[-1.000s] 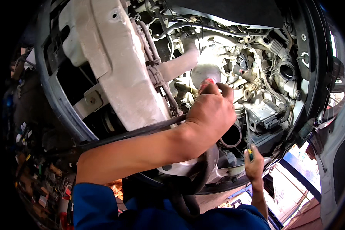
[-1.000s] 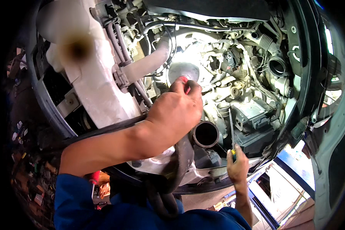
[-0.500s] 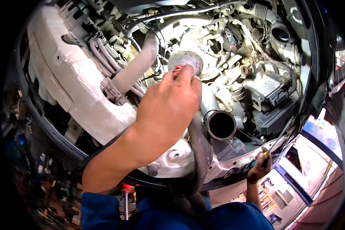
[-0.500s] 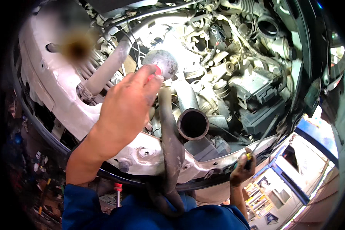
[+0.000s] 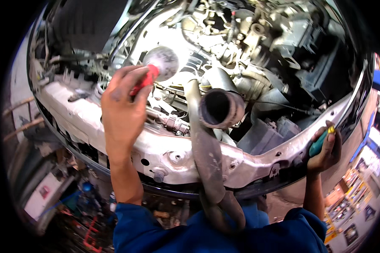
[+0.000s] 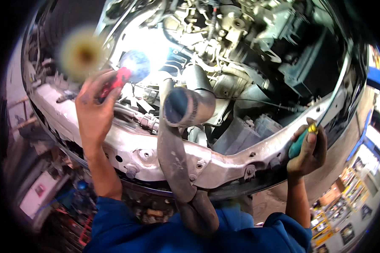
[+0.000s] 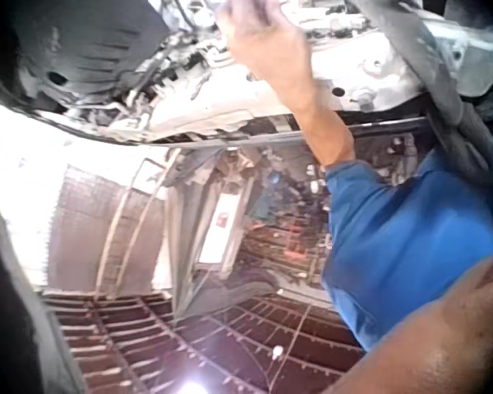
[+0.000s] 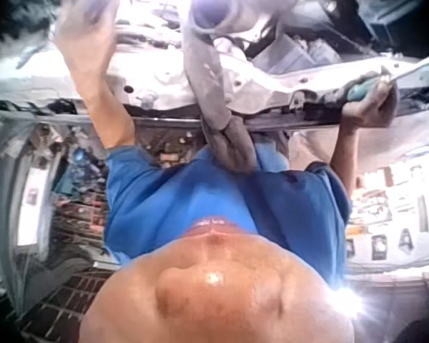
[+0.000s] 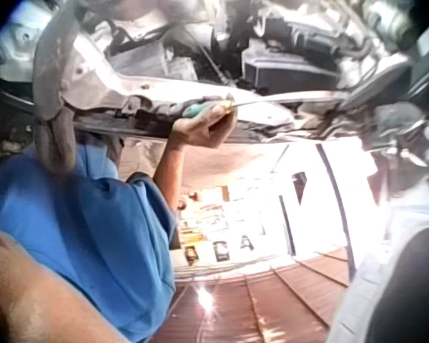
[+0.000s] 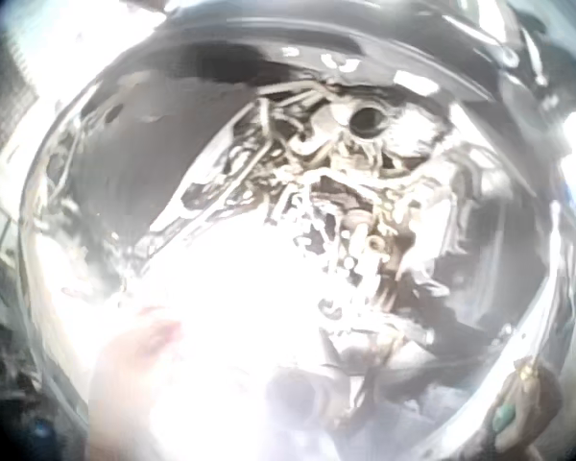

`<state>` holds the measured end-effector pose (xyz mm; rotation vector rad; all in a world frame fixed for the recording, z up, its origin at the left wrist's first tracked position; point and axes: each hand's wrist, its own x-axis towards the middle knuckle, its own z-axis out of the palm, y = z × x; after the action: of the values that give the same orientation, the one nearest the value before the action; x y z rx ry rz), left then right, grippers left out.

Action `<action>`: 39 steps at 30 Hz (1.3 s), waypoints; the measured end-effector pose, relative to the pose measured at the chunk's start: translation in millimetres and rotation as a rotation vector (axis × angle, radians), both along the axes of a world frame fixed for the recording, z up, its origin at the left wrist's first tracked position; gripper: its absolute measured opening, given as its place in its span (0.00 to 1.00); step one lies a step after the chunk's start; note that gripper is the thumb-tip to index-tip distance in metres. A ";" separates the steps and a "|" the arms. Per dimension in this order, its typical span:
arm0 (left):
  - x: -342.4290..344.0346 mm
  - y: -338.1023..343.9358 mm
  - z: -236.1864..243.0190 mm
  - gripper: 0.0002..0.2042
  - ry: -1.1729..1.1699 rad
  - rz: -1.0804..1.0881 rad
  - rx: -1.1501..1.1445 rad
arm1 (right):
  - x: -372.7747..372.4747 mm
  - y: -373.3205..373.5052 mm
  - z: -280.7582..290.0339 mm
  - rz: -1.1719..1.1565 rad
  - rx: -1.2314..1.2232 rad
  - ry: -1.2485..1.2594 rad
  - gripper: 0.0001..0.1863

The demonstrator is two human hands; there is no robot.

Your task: The person works in a vehicle engine bay using a flashlight, a screwdriver, and an impact wrench, then sits on the ground to change a socket on the impact wrench before returning to work on the engine.

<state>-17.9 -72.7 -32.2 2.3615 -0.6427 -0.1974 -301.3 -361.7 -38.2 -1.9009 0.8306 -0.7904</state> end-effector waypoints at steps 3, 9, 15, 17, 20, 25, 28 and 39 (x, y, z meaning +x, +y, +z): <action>6.5 -15.8 15.5 0.12 -0.136 -0.036 0.049 | 3.9 -0.1 -1.8 0.013 0.033 -0.060 0.17; 21.9 -93.2 40.1 0.11 -0.369 -0.185 0.163 | 5.6 -2.2 0.9 0.084 0.018 -0.170 0.12; 34.9 -143.3 21.4 0.10 -0.447 -0.468 0.252 | 4.2 -4.3 -3.6 0.048 0.098 -0.255 0.12; 31.2 -150.3 5.1 0.10 -0.470 -0.455 0.330 | 3.9 -5.1 -4.7 0.025 0.040 -0.224 0.11; 26.4 -153.3 -4.8 0.10 -0.527 -0.404 0.387 | 5.8 -3.7 -3.4 -0.003 0.039 -0.244 0.10; 40.7 -137.4 -13.1 0.10 -0.423 -0.365 0.343 | 7.1 -1.7 -2.8 -0.014 0.046 -0.239 0.10; 36.6 -122.6 -12.7 0.10 -0.382 -0.370 0.288 | 5.5 0.1 -3.1 -0.028 0.045 -0.216 0.10; -8.7 -77.4 -37.0 0.07 -0.346 -0.331 0.547 | -0.7 -3.0 -9.6 0.027 -0.037 -0.135 0.12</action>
<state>-26.6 -150.0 -69.1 2.8243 -1.2852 -0.1172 -302.0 -364.7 -47.8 -1.8643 0.7103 -0.9119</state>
